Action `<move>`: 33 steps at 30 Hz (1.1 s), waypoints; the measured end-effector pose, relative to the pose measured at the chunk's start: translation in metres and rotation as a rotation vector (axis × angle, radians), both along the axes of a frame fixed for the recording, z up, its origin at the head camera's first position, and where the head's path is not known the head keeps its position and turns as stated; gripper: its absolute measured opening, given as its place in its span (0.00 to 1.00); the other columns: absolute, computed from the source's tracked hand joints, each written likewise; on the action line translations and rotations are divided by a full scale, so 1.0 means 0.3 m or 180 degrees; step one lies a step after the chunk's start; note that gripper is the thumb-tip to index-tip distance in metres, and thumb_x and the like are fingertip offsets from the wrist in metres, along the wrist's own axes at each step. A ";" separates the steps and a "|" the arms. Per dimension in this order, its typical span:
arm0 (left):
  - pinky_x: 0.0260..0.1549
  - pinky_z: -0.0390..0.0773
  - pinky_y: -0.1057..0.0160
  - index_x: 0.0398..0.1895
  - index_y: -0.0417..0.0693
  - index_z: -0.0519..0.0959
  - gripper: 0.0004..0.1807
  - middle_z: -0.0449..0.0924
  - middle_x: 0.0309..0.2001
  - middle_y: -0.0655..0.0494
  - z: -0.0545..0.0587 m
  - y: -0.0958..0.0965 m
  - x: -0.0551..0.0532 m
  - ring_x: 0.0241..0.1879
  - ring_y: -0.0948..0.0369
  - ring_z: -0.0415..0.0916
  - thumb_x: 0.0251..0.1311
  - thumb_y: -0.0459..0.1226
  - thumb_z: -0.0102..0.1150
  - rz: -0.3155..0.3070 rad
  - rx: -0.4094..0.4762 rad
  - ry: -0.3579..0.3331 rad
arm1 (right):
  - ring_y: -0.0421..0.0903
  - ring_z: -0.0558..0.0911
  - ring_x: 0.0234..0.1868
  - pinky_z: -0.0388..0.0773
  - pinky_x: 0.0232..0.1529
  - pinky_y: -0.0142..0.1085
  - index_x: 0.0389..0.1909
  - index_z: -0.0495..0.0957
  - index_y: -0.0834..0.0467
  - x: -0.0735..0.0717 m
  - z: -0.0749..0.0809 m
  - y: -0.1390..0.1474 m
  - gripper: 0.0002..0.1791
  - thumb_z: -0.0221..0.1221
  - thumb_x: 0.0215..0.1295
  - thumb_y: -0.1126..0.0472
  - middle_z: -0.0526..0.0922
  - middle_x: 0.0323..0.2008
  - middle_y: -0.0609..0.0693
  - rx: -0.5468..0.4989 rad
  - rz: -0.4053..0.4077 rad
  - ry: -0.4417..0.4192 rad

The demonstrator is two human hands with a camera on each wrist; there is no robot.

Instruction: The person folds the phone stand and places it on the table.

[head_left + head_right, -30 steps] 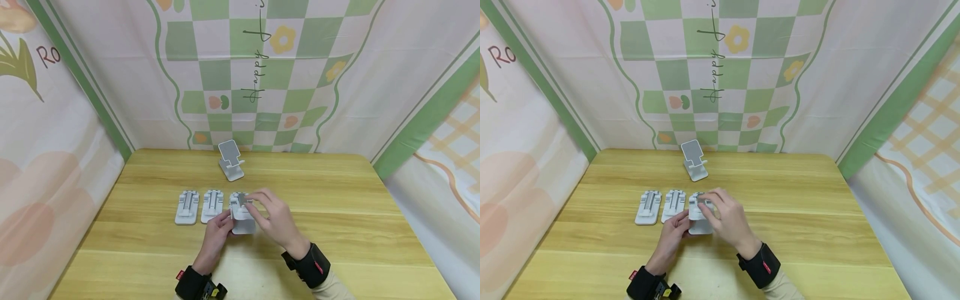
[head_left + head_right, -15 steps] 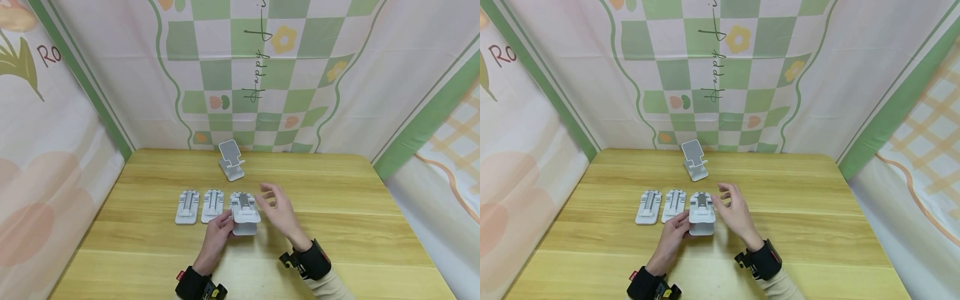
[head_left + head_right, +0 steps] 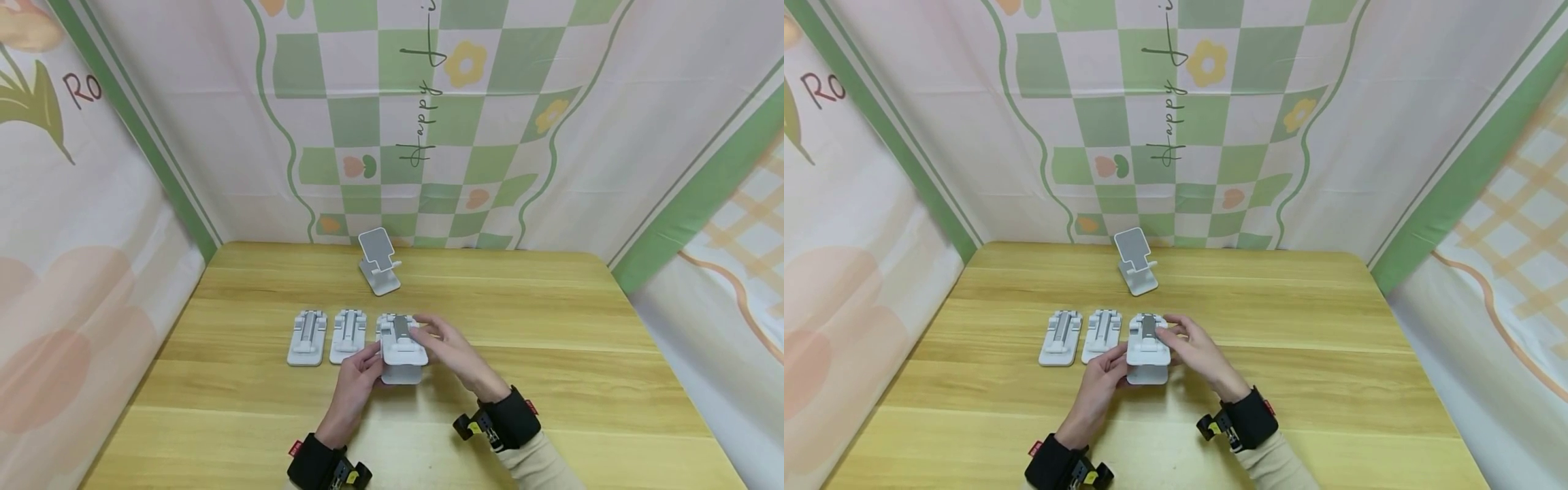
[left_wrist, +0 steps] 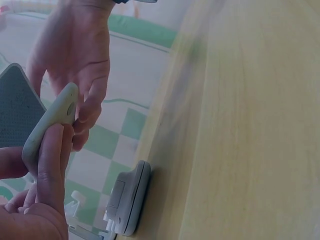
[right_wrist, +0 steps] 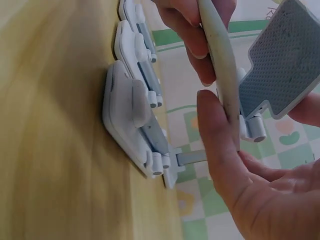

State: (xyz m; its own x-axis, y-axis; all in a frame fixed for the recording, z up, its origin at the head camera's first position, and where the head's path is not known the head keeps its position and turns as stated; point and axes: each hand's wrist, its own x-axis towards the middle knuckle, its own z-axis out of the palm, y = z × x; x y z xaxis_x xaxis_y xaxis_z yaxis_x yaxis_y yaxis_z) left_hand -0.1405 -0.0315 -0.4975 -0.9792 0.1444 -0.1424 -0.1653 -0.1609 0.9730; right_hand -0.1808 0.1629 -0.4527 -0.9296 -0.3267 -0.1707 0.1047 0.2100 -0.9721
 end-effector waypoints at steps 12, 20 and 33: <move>0.38 0.81 0.60 0.65 0.31 0.64 0.27 0.76 0.56 0.38 0.007 -0.001 -0.005 0.51 0.57 0.75 0.66 0.36 0.49 -0.0015 -0.0029 -0.0058 | 0.50 0.78 0.45 0.80 0.42 0.42 0.69 0.56 0.64 -0.002 -0.016 0.003 0.35 0.51 0.68 0.48 0.71 0.53 0.66 -0.0162 0.0103 -0.0041; 0.40 0.80 0.63 0.60 0.37 0.72 0.35 0.78 0.51 0.43 0.015 -0.001 -0.012 0.45 0.58 0.77 0.64 0.58 0.47 0.0107 -0.0160 -0.0188 | 0.51 0.78 0.44 0.81 0.40 0.43 0.68 0.57 0.63 -0.001 -0.018 0.000 0.34 0.52 0.68 0.50 0.72 0.51 0.65 -0.0168 0.0088 -0.0028; 0.40 0.77 0.63 0.57 0.38 0.75 0.37 0.80 0.46 0.49 0.035 -0.013 -0.007 0.43 0.59 0.76 0.59 0.61 0.49 0.0037 -0.0198 -0.0233 | 0.51 0.78 0.43 0.81 0.39 0.43 0.68 0.57 0.63 -0.005 -0.034 -0.007 0.33 0.53 0.68 0.51 0.72 0.51 0.65 -0.0102 0.0087 -0.0006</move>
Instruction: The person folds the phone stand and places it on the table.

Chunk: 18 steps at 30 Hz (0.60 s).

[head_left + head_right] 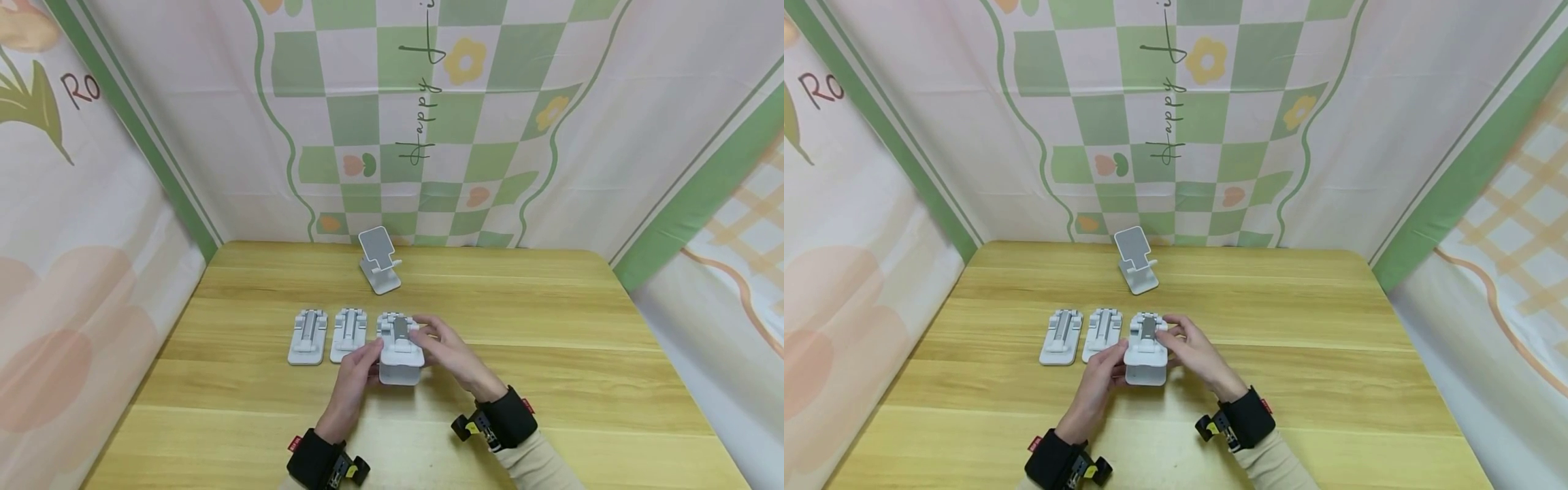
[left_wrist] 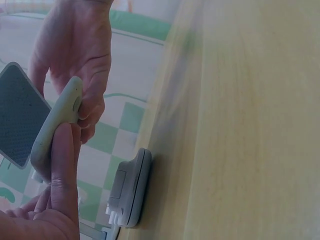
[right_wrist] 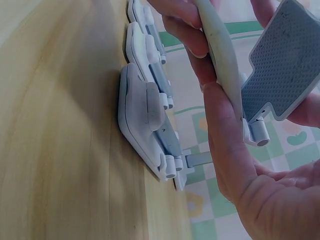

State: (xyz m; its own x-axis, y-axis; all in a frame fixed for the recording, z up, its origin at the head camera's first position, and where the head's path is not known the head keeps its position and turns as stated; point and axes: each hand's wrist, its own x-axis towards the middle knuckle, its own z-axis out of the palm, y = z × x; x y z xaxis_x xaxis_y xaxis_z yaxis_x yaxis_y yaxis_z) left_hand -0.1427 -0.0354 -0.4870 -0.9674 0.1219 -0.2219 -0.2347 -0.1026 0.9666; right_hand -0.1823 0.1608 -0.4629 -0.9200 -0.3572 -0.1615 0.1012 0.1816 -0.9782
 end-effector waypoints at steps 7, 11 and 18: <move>0.40 0.79 0.62 0.56 0.36 0.74 0.35 0.80 0.47 0.47 -0.004 -0.003 -0.003 0.42 0.58 0.77 0.61 0.58 0.50 -0.0065 0.0020 0.0043 | 0.51 0.78 0.44 0.81 0.40 0.43 0.68 0.56 0.63 0.002 -0.005 0.000 0.34 0.53 0.67 0.51 0.71 0.51 0.65 0.0022 -0.0005 -0.0013; 0.41 0.78 0.62 0.56 0.37 0.75 0.35 0.80 0.47 0.47 -0.005 -0.002 -0.004 0.43 0.58 0.77 0.60 0.58 0.51 -0.0047 0.0016 0.0015 | 0.51 0.78 0.45 0.81 0.41 0.43 0.68 0.56 0.63 0.006 -0.004 -0.002 0.34 0.54 0.67 0.51 0.71 0.52 0.65 0.0024 -0.0011 -0.0028; 0.40 0.79 0.63 0.55 0.37 0.76 0.33 0.80 0.47 0.46 -0.016 -0.002 -0.010 0.43 0.58 0.77 0.61 0.57 0.51 -0.0031 -0.0025 0.0022 | 0.51 0.78 0.45 0.81 0.42 0.43 0.68 0.56 0.63 0.012 0.003 -0.006 0.35 0.54 0.67 0.50 0.70 0.52 0.65 0.0025 -0.0015 -0.0034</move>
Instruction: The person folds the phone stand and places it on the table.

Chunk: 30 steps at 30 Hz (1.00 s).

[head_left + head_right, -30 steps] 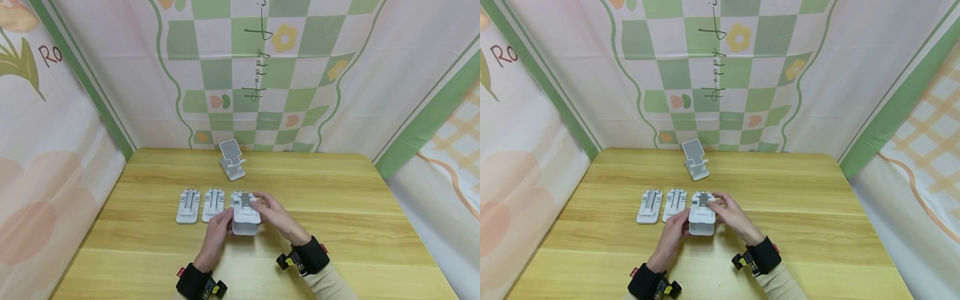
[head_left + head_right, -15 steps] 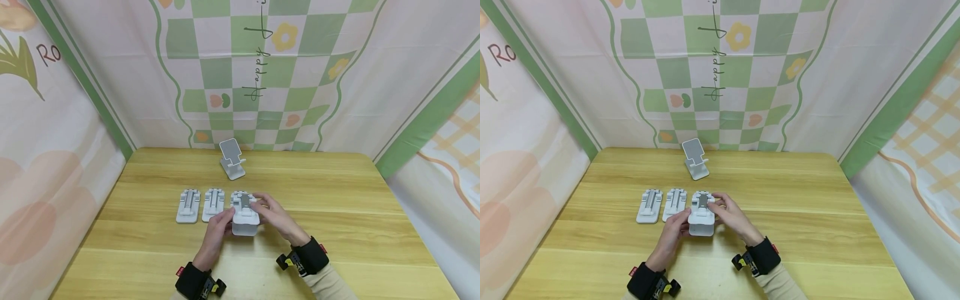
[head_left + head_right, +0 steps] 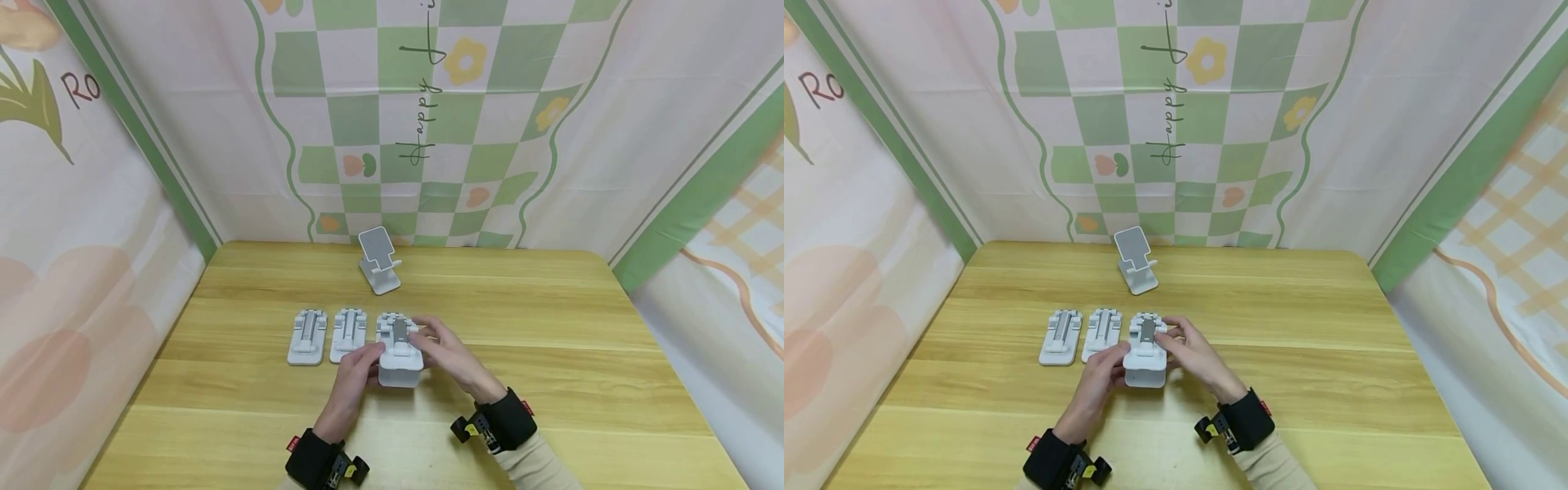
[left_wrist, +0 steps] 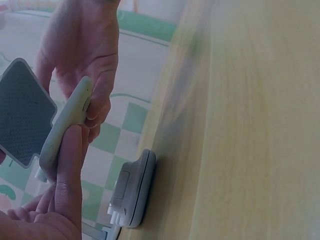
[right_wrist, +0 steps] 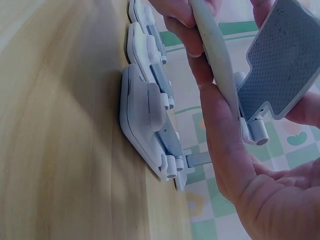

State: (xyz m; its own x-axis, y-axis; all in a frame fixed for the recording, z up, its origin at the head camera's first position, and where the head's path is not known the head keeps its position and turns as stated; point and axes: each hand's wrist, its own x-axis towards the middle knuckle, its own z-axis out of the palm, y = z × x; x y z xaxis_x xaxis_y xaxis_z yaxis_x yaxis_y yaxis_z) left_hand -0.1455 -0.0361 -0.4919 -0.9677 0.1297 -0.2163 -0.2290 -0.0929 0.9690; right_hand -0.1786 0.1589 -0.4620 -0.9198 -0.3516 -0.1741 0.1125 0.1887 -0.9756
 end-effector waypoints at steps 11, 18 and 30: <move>0.36 0.78 0.68 0.61 0.33 0.70 0.34 0.80 0.49 0.44 -0.008 0.003 -0.003 0.40 0.62 0.77 0.61 0.51 0.55 0.0088 -0.0100 -0.0028 | 0.50 0.78 0.41 0.82 0.40 0.42 0.68 0.56 0.64 -0.003 -0.014 0.001 0.36 0.56 0.65 0.54 0.69 0.51 0.65 0.0026 0.0000 0.0043; 0.35 0.79 0.69 0.60 0.33 0.70 0.30 0.79 0.50 0.42 -0.015 0.005 -0.002 0.41 0.62 0.78 0.63 0.46 0.54 0.0060 -0.0114 0.0013 | 0.49 0.79 0.39 0.81 0.39 0.46 0.68 0.56 0.65 -0.007 -0.027 -0.001 0.33 0.56 0.66 0.57 0.70 0.49 0.65 0.0058 -0.0022 0.0103; 0.34 0.78 0.70 0.61 0.34 0.70 0.29 0.82 0.48 0.46 -0.012 0.005 0.000 0.41 0.64 0.78 0.64 0.45 0.54 0.0049 -0.0117 0.0031 | 0.48 0.80 0.36 0.82 0.37 0.44 0.66 0.58 0.65 -0.007 -0.016 -0.008 0.32 0.57 0.64 0.61 0.71 0.47 0.64 0.0036 -0.0113 0.0077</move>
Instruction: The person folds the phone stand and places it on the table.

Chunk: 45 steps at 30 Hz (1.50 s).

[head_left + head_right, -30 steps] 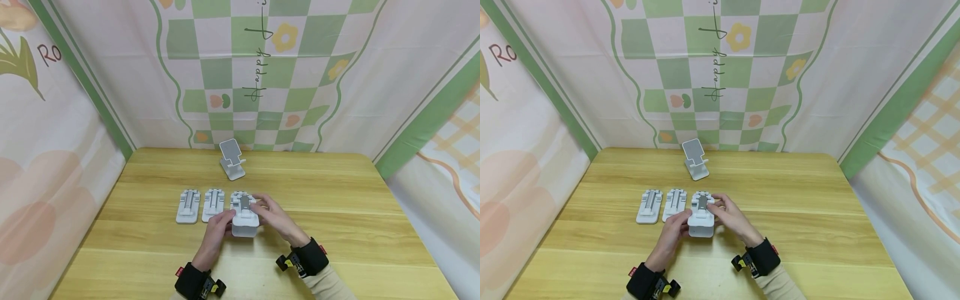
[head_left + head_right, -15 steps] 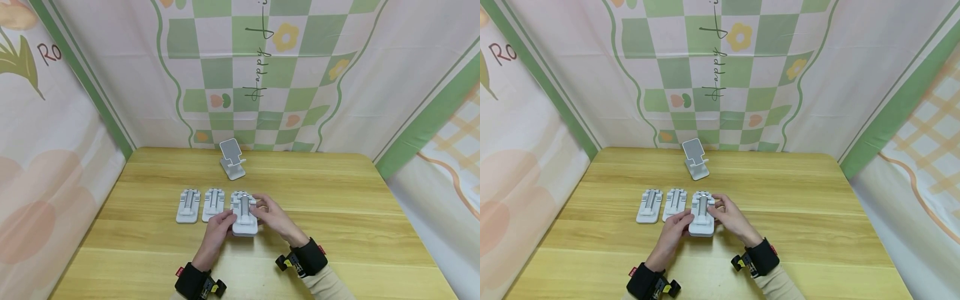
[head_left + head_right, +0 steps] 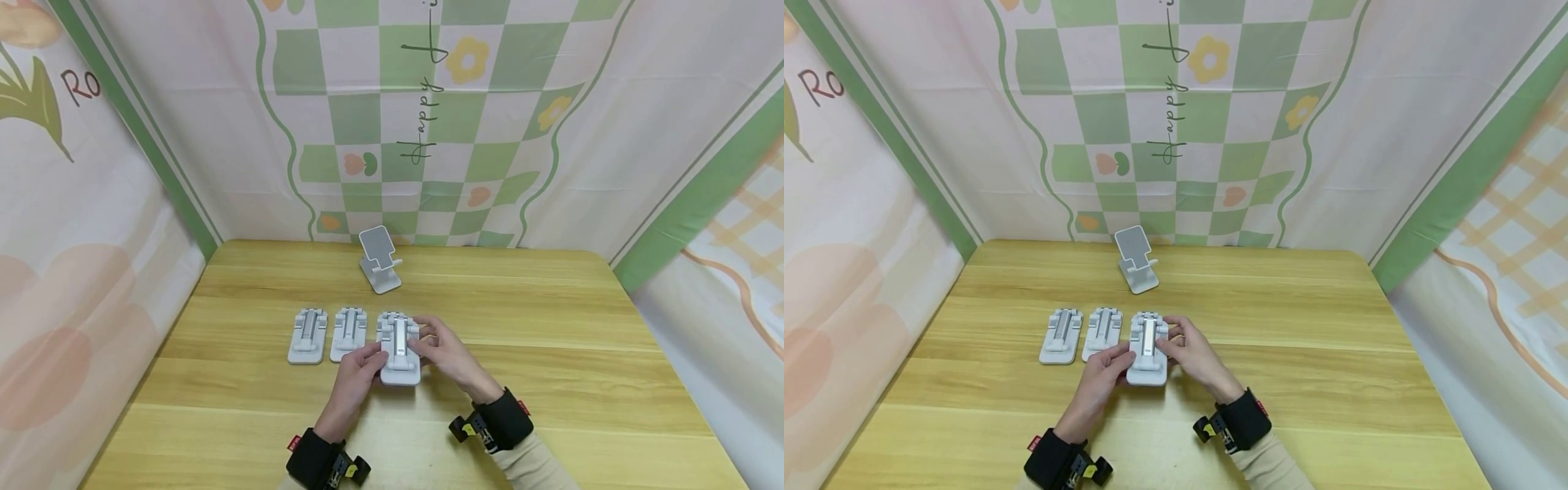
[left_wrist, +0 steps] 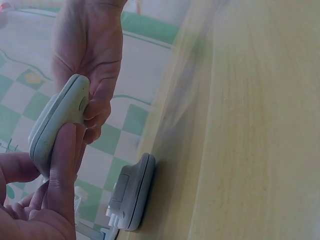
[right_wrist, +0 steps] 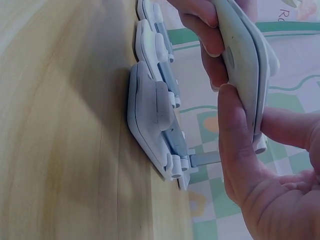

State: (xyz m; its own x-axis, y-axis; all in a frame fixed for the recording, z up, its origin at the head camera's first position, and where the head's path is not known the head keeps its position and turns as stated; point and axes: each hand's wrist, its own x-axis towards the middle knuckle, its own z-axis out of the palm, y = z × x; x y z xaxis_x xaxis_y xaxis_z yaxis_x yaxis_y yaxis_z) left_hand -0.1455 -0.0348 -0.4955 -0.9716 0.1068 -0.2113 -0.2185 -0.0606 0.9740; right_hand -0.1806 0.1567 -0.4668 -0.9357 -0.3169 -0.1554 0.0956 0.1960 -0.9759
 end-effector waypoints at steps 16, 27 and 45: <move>0.40 0.82 0.60 0.61 0.39 0.71 0.26 0.81 0.48 0.43 0.002 -0.003 0.002 0.39 0.56 0.81 0.64 0.45 0.54 0.0010 0.0201 -0.0011 | 0.49 0.80 0.37 0.82 0.37 0.45 0.66 0.60 0.64 -0.026 -0.002 0.034 0.32 0.58 0.63 0.62 0.73 0.48 0.64 0.0145 -0.0232 0.0162; 0.43 0.81 0.57 0.62 0.36 0.69 0.24 0.78 0.52 0.35 -0.013 -0.037 -0.008 0.41 0.52 0.81 0.68 0.39 0.50 0.0023 0.0484 0.0000 | 0.50 0.79 0.40 0.83 0.37 0.40 0.67 0.59 0.64 -0.078 -0.044 0.133 0.32 0.57 0.64 0.62 0.72 0.50 0.65 0.0532 -0.0333 0.0125; 0.40 0.82 0.60 0.60 0.35 0.71 0.26 0.80 0.48 0.37 -0.011 -0.047 -0.001 0.39 0.52 0.81 0.65 0.44 0.54 0.0083 0.0381 0.0032 | 0.49 0.78 0.36 0.82 0.35 0.38 0.65 0.62 0.66 -0.123 -0.097 0.168 0.29 0.56 0.64 0.62 0.75 0.43 0.62 0.1019 -0.0346 0.0148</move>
State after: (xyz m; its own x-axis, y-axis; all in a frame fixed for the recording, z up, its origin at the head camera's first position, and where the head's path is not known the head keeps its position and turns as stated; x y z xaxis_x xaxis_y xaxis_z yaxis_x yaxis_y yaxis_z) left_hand -0.1458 -0.0489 -0.4990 -0.9763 0.1055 -0.1889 -0.2057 -0.1820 0.9615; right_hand -0.2174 0.2071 -0.4960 -0.9697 -0.1569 -0.1873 0.0897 0.4843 -0.8703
